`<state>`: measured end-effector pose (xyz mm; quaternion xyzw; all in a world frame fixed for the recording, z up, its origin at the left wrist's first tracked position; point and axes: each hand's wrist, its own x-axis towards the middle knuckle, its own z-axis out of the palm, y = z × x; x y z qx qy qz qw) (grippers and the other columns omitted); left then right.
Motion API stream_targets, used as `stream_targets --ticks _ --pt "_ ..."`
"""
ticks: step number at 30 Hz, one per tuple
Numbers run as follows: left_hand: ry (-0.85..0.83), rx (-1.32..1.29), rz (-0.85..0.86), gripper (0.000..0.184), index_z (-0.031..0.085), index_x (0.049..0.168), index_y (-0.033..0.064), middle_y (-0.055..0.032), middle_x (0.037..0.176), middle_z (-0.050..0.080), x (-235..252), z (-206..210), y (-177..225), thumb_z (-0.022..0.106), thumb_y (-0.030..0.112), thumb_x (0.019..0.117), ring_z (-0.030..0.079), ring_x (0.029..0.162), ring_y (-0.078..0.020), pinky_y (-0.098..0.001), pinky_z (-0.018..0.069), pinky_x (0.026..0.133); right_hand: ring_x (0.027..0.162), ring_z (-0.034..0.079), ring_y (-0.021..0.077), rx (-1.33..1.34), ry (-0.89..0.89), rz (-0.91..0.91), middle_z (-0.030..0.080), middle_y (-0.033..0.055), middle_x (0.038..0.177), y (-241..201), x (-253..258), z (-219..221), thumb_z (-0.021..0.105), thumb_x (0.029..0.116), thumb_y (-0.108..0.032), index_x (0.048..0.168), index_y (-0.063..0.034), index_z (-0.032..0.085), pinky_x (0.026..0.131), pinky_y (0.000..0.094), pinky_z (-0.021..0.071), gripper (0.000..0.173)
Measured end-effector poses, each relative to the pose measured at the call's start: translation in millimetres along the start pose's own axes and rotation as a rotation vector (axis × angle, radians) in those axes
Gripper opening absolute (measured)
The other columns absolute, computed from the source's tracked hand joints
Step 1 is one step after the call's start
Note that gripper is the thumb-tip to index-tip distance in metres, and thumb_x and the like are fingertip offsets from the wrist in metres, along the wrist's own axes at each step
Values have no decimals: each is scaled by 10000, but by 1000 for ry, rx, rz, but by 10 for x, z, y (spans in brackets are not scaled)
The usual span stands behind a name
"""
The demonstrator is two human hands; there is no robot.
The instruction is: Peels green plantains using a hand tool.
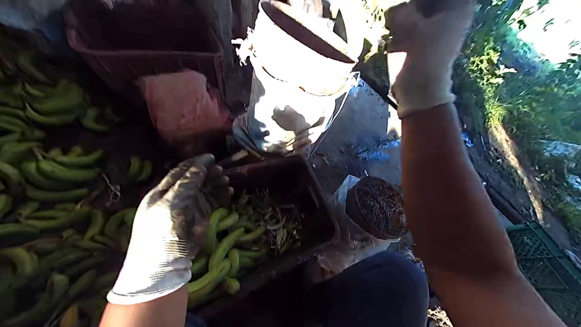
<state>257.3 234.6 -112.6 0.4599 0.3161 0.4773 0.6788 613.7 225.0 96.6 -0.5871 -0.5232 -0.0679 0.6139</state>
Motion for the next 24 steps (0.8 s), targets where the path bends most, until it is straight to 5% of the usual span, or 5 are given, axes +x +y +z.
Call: stream_targets --ticks 4,6,10,16,24 --pt "53 55 136 352 578 1377 102 -75 1189 670 79 -271 -5 454 267 1093 710 971 -230 -434 629 834 818 687 151 5 -366 107 684 66 950 263 -1072 357 708 948 -188 1162 8 601 716 370 619 309" --pt "93 67 153 336 587 1364 91 -83 1180 684 123 -357 -4 485 240 1080 720 962 -245 -439 641 817 772 692 170 -21 -639 456 701 72 877 686 -1823 684 764 886 -195 1042 -36 656 699 400 614 248" --pt "118 122 130 324 592 1346 77 -82 1150 687 191 -426 -5 493 216 1071 724 922 -242 -431 648 777 984 683 271 -323 -1267 1023 707 165 1093 1752 -3000 1219 697 956 -267 1228 -41 669 898 510 550 355" --pt "142 293 137 326 611 1335 70 -99 1166 694 168 -421 47 504 218 1065 725 964 -267 -433 652 812 1152 637 387 -712 -1904 945 658 247 1244 2064 -4061 1563 657 963 -309 1203 48 668 970 629 478 430" --pt "133 516 157 318 649 1302 157 -30 1112 709 150 -429 96 540 320 1051 727 918 -195 -386 653 777 1094 668 299 -521 -1313 1165 686 172 1204 2087 -3534 1351 722 900 -254 1303 -52 640 960 539 532 458"
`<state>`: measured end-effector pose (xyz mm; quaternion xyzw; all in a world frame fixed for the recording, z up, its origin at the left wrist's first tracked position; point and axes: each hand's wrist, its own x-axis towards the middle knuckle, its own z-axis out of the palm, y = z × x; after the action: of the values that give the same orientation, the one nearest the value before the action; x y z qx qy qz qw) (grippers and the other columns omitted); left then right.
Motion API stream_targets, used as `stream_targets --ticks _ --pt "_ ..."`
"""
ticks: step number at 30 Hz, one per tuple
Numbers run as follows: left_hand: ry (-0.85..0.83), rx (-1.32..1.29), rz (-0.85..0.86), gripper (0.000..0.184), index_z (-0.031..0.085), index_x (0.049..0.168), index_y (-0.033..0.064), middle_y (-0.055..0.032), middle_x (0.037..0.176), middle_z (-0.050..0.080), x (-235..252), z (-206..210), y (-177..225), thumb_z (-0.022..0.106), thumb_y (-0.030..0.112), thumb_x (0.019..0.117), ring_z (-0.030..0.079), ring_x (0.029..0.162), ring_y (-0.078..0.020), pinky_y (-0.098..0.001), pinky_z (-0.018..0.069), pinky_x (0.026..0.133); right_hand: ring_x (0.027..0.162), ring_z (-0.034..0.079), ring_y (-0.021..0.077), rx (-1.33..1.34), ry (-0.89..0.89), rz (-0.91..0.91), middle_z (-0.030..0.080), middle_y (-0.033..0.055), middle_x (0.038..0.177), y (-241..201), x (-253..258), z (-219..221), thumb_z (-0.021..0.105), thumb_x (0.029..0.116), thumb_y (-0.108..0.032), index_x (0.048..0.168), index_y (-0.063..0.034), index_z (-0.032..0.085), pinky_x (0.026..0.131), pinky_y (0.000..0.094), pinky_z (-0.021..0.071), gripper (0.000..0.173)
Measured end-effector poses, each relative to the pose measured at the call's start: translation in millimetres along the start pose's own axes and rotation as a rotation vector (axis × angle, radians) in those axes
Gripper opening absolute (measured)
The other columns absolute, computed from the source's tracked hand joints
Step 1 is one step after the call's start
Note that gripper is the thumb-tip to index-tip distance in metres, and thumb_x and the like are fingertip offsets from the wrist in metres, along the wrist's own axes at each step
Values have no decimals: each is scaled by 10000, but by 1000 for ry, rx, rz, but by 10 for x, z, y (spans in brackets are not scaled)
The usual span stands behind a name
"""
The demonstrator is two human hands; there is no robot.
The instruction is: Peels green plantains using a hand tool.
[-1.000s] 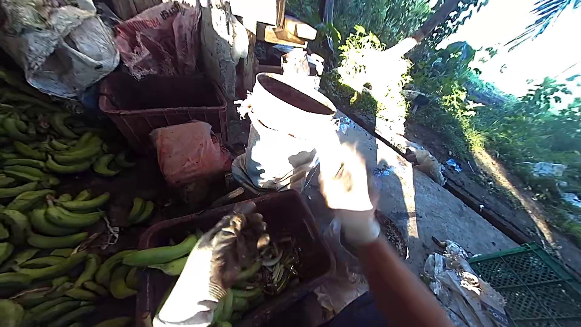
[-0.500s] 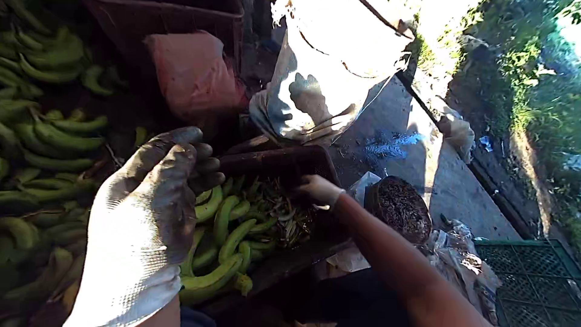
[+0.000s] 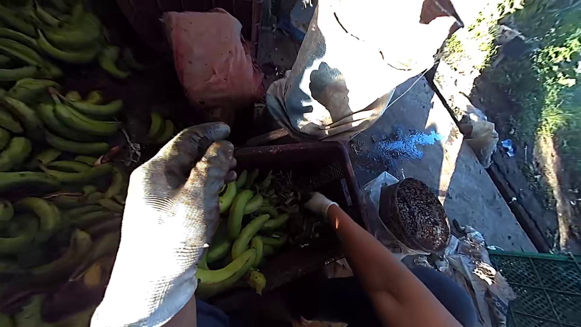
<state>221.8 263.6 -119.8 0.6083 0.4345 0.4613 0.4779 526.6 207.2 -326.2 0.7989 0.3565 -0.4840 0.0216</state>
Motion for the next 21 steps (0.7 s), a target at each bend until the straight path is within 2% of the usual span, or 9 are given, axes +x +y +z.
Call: stream_targets --ticks 1,4,6,9,12,14,16,18,21 --pt "-13 51 -14 329 650 1302 181 -19 1120 708 -21 20 37 543 354 1043 725 926 -179 -387 650 779 1073 672 265 92 32 -41 697 152 1176 -26 -143 -189 712 921 -249 1276 -60 657 954 505 538 407" --pt "-90 216 -132 384 637 1324 222 -2 1118 710 -105 156 174 526 451 1036 717 914 -134 -410 627 779 877 664 134 399 56 -235 703 68 995 -56 -598 -625 730 917 -123 1156 -55 676 805 350 567 254" --pt "-158 253 -236 419 621 1341 188 -52 1059 705 -157 342 158 518 462 1041 695 843 -176 -442 594 735 833 678 137 504 62 -349 717 63 971 -33 -941 -800 735 898 -124 1141 -59 691 762 343 581 255" --pt "-334 254 -460 510 576 1404 171 -134 1150 695 -226 729 19 431 520 1061 715 932 -271 -520 597 816 871 702 189 647 86 -529 738 92 1020 17 -1548 -900 702 912 -127 1132 -54 696 777 387 600 231" --pt "-484 -22 -639 589 582 1380 161 -143 1108 711 -377 1127 -213 327 589 1066 727 864 -281 -482 618 723 931 694 207 776 73 -742 728 118 1056 145 -2014 -865 693 898 -88 1119 -18 688 836 400 592 231" --pt "-469 -351 -721 503 634 1272 108 -130 965 712 -488 1316 -337 449 523 1054 690 753 -243 -400 585 615 918 688 213 808 49 -815 719 126 1045 217 -2241 -815 712 883 -65 1137 1 674 823 403 590 265" --pt "-427 -529 -719 384 586 1309 65 -132 979 701 -547 1402 -348 558 342 1045 683 778 -227 -381 585 641 947 708 204 705 188 -709 730 101 1085 260 -2476 -821 753 871 -104 1231 -41 645 826 393 609 381" --pt "-396 -501 -608 423 514 1391 51 -148 1079 713 -548 1410 -328 612 233 1022 716 897 -257 -427 620 747 983 690 152 462 455 -512 704 36 1125 200 -2695 -884 784 835 -250 1312 -134 597 847 380 597 526" --pt "-290 -316 -465 467 522 1383 50 -140 1144 694 -539 1390 -281 693 178 968 715 955 -235 -420 629 806 1154 632 220 9 709 -471 646 102 1270 -238 -3263 -883 685 933 -331 1374 -114 584 1000 455 529 501"
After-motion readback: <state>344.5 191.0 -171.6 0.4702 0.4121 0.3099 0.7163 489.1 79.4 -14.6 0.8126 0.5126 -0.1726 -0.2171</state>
